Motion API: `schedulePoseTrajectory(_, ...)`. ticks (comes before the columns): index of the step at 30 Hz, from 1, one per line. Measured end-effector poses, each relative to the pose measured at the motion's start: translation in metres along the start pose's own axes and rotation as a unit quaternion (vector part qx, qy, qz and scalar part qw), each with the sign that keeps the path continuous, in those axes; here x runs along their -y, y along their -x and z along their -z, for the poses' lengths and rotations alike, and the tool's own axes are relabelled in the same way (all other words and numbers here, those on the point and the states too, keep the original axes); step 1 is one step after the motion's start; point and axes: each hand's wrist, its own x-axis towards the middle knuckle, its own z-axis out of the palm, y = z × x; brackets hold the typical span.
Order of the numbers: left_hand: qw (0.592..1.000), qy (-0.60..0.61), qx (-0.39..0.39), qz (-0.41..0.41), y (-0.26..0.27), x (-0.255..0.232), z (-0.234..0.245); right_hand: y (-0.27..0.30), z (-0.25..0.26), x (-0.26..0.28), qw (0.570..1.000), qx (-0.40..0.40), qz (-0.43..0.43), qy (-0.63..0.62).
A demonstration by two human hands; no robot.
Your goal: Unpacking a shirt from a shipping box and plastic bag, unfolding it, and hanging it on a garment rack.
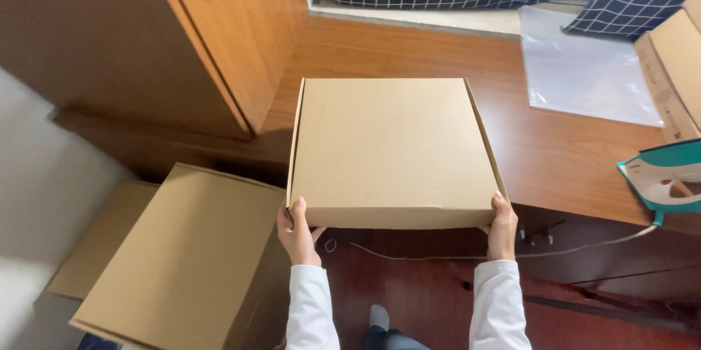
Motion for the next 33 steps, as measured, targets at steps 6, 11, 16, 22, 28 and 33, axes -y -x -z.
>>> schedulePoseTrajectory(6, 1.0, -0.014, 0.02, 0.011, -0.029, 0.018, -0.059, -0.061, 0.009, -0.004, 0.999, -0.023, -0.026, 0.005)
schedulePoseTrajectory(11, 0.998, -0.048, 0.024, 0.011, -0.043, 0.023, -0.098, -0.1, 0.014, -0.019, 0.998, -0.035, -0.045, -0.003)
schedulePoseTrajectory(16, 0.998, -0.061, 0.029, 0.006, -0.054, 0.023, -0.128, -0.102, -0.005, 0.019, 0.997, -0.043, -0.064, -0.019)
schedulePoseTrajectory(22, 0.997, -0.072, 0.038, 0.011, -0.08, 0.025, -0.155, -0.152, -0.003, -0.016, 0.996, -0.054, -0.064, -0.022)
schedulePoseTrajectory(28, 0.997, -0.066, 0.048, 0.012, -0.114, 0.022, -0.186, -0.194, -0.019, -0.025, 0.996, -0.069, -0.057, -0.027)
schedulePoseTrajectory(33, 0.995, -0.07, 0.061, 0.025, -0.144, 0.009, -0.214, -0.215, -0.046, -0.008, 0.993, -0.089, -0.068, -0.025)
